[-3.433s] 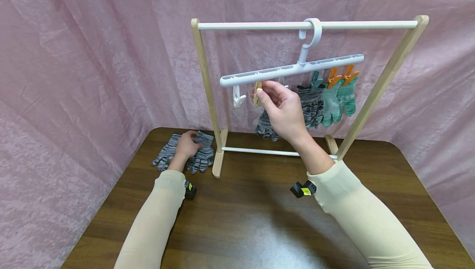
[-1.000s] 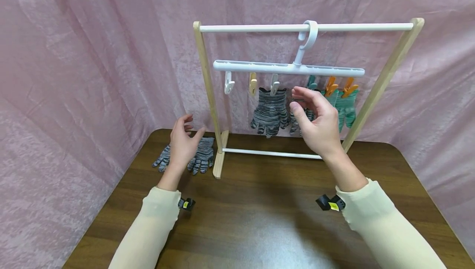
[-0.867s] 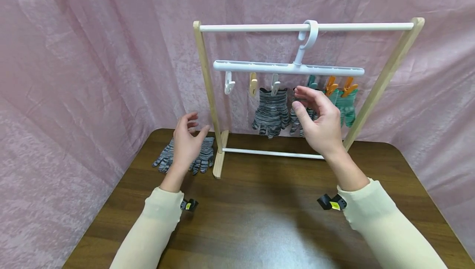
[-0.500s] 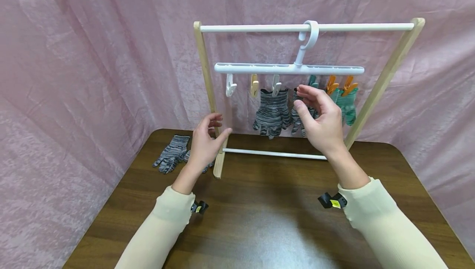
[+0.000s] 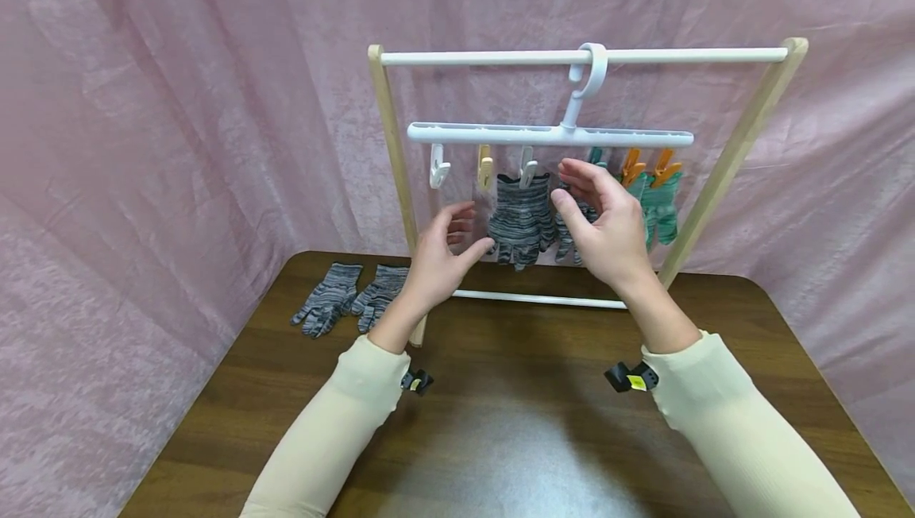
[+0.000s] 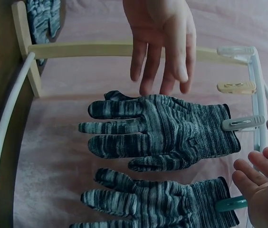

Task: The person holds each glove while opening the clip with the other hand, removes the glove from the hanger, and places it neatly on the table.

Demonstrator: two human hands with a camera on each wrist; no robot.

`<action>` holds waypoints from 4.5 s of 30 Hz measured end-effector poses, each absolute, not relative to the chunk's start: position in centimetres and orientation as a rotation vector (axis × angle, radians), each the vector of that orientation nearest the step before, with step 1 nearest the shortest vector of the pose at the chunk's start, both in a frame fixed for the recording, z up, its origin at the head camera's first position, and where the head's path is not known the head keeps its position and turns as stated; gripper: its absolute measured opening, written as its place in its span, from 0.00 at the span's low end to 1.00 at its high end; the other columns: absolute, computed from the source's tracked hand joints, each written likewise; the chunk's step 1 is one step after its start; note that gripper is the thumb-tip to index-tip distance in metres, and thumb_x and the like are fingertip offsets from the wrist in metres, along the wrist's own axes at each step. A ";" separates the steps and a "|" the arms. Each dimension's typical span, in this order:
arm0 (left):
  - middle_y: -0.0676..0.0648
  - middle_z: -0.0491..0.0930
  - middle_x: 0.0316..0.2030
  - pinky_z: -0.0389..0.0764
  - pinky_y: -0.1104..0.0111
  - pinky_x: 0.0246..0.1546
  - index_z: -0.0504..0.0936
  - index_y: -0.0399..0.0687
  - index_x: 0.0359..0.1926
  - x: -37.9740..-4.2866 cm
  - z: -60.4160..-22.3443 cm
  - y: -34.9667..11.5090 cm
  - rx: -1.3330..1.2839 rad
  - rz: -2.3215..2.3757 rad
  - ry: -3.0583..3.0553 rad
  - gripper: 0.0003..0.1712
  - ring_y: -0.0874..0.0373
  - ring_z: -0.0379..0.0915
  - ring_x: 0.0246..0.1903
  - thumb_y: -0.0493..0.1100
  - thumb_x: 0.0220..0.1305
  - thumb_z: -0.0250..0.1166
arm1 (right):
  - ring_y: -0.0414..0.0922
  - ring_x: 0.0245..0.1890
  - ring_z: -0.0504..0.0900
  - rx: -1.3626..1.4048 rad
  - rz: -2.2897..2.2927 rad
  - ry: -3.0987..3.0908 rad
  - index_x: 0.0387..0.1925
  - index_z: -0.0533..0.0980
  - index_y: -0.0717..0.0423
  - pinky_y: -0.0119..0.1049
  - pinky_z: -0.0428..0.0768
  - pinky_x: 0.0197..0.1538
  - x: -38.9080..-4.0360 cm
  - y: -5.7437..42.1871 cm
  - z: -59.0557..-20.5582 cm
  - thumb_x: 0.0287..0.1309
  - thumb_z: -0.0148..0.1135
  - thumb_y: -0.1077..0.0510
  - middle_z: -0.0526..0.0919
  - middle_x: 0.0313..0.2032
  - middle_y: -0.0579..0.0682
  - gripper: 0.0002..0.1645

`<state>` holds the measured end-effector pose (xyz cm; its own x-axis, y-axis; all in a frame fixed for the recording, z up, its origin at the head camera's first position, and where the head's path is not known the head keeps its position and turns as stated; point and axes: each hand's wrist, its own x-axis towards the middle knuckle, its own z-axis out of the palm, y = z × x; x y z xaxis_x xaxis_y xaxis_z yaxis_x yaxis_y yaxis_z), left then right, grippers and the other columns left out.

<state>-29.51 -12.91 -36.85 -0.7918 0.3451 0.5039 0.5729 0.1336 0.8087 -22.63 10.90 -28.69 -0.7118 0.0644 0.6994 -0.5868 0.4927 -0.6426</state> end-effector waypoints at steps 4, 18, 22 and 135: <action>0.40 0.80 0.63 0.79 0.51 0.62 0.71 0.43 0.74 -29.9 -36.3 -11.7 -0.924 -1.780 -2.198 0.35 0.45 0.78 0.62 0.43 0.71 0.74 | 0.51 0.62 0.83 0.432 1.238 -2.105 0.67 0.77 0.65 0.44 0.78 0.67 -23.1 10.5 -28.3 0.72 0.68 0.63 0.84 0.61 0.59 0.25; 0.35 0.81 0.63 0.80 0.58 0.62 0.73 0.36 0.72 -30.8 -35.2 -9.1 -0.865 -1.901 -2.216 0.32 0.47 0.78 0.64 0.42 0.73 0.71 | 0.50 0.67 0.79 0.412 1.377 -2.261 0.71 0.73 0.62 0.42 0.74 0.70 -25.4 10.1 -27.5 0.77 0.63 0.54 0.80 0.67 0.58 0.28; 0.34 0.79 0.66 0.78 0.57 0.64 0.72 0.34 0.72 -31.1 -35.3 -8.9 -0.848 -1.922 -2.227 0.33 0.45 0.76 0.66 0.41 0.73 0.71 | 0.50 0.65 0.80 0.402 1.426 -2.252 0.70 0.74 0.63 0.42 0.75 0.69 -25.9 9.9 -27.5 0.78 0.63 0.54 0.81 0.66 0.58 0.27; 0.32 0.76 0.67 0.71 0.49 0.63 0.63 0.35 0.78 -28.2 -39.6 -28.0 -0.543 -1.829 -2.646 0.35 0.43 0.70 0.67 0.34 0.75 0.62 | 0.41 0.57 0.84 0.433 1.648 -2.007 0.64 0.78 0.70 0.32 0.80 0.60 -25.7 9.2 -28.1 0.74 0.65 0.64 0.84 0.61 0.62 0.22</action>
<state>-28.24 -28.03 -39.55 -0.9375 0.3367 0.0886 0.2017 0.3180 0.9264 -25.71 9.25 -28.06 -0.8229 0.0699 0.5638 -0.5395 0.2153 -0.8140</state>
